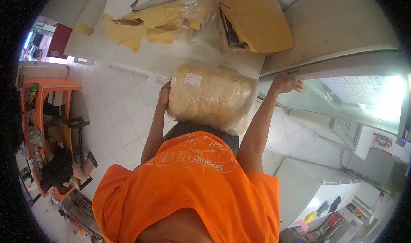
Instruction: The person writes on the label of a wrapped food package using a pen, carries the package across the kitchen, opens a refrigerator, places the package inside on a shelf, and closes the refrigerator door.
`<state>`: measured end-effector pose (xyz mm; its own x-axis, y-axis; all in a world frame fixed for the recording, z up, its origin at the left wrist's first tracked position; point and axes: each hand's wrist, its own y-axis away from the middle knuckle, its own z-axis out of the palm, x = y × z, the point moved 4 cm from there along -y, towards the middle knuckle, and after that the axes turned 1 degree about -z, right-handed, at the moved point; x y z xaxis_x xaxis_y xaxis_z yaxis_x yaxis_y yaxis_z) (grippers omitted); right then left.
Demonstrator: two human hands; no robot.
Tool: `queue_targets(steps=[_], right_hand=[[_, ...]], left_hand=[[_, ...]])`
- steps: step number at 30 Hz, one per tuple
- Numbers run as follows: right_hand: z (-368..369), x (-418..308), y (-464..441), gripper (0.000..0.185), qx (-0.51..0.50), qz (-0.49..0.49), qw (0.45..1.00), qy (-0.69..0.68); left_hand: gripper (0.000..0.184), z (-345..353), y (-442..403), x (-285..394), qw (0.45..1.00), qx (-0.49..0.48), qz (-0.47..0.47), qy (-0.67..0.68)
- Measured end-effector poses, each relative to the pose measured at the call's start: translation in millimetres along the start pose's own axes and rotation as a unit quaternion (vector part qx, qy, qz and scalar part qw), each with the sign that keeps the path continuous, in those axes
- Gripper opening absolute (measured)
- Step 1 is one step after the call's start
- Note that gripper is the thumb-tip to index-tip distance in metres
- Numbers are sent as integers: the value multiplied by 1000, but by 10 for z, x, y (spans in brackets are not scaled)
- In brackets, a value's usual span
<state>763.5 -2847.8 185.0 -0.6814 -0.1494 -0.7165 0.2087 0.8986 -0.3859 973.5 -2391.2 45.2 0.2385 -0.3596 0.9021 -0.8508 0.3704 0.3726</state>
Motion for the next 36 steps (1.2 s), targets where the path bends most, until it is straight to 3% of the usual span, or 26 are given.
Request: queue_targets(steps=[1, 3, 5, 7, 8, 10, 12, 13, 14, 15, 16, 17, 18, 20, 23, 26, 28, 30, 36], right_hand=[[-2, 58, 20, 69, -1, -1, 1000, -1], [-89, 202, 96, 71, 34, -94, 994, 48], [-283, 259, 186, 69, 57, -72, 992, 86], [-584, 394, 329, 65, -20, -88, 988, -125], [-688, 544, 373, 65, -19, -85, 989, -122], [-898, 865, 499, 65, -64, -105, 954, -273], [-1202, 1355, 521, 71, -89, -151, 981, -86], [-1365, 1581, 646, 89, -77, -52, 978, -187], [-1567, 1886, 691, 95, -119, -41, 970, -207], [-1864, 1782, 767, 86, -157, 7, 958, -238], [-2104, 2011, 816, 77, -158, 18, 979, -128], [-2325, 2147, 857, 79, -115, -19, 975, -191], [-2588, 2120, 954, 80, -135, 28, 972, -192], [-3009, 2233, 980, 68, -114, -23, 965, -235], [-3620, 2399, 925, 62, -130, 77, 963, -221], [-3943, 2595, 877, 60, -101, 122, 972, -172], [-4132, 2816, 789, 54, 41, 232, 950, -202], [-4232, 3157, 705, 53, 92, 243, 946, -196], [-4295, 3557, 472, 57, 254, 260, 912, -190]], left_hand=[[61, -14, 1, 18, 1000, 1, 1, 1], [62, -5, -3, -1, 998, -13, -51, 19], [61, 10, 59, 65, 997, -9, -60, 45], [61, 11, 95, 100, 995, -7, -72, 68], [60, -3, 76, 107, 997, -2, -61, 43], [59, -9, 45, 70, 998, -1, -53, 15], [57, 12, -28, -61, 995, -10, -79, 55], [57, 13, -69, -131, 995, -11, -79, 55], [56, 13, -110, -192, 995, -11, -66, 67], [54, 26, -124, -237, 995, -10, -54, 81], [54, 41, -110, -238, 995, -9, -58, 81], [53, 37, -91, -201, 996, -1, -55, 70], [52, 25, -62, -155, 997, 8, -51, 59], [52, 3, 17, -48, 997, 8, -59, 45], [51, 16, 4, -91, 996, -7, -76, 52], [52, -1, -36, -103, 997, -8, -69, 35], [52, -4, -24, -72, 999, -1, -52, -3], [53, 17, 4, -68, 992, 0, -99, 73], [54, -5, -69, -248, 992, -21, -90, 91]])
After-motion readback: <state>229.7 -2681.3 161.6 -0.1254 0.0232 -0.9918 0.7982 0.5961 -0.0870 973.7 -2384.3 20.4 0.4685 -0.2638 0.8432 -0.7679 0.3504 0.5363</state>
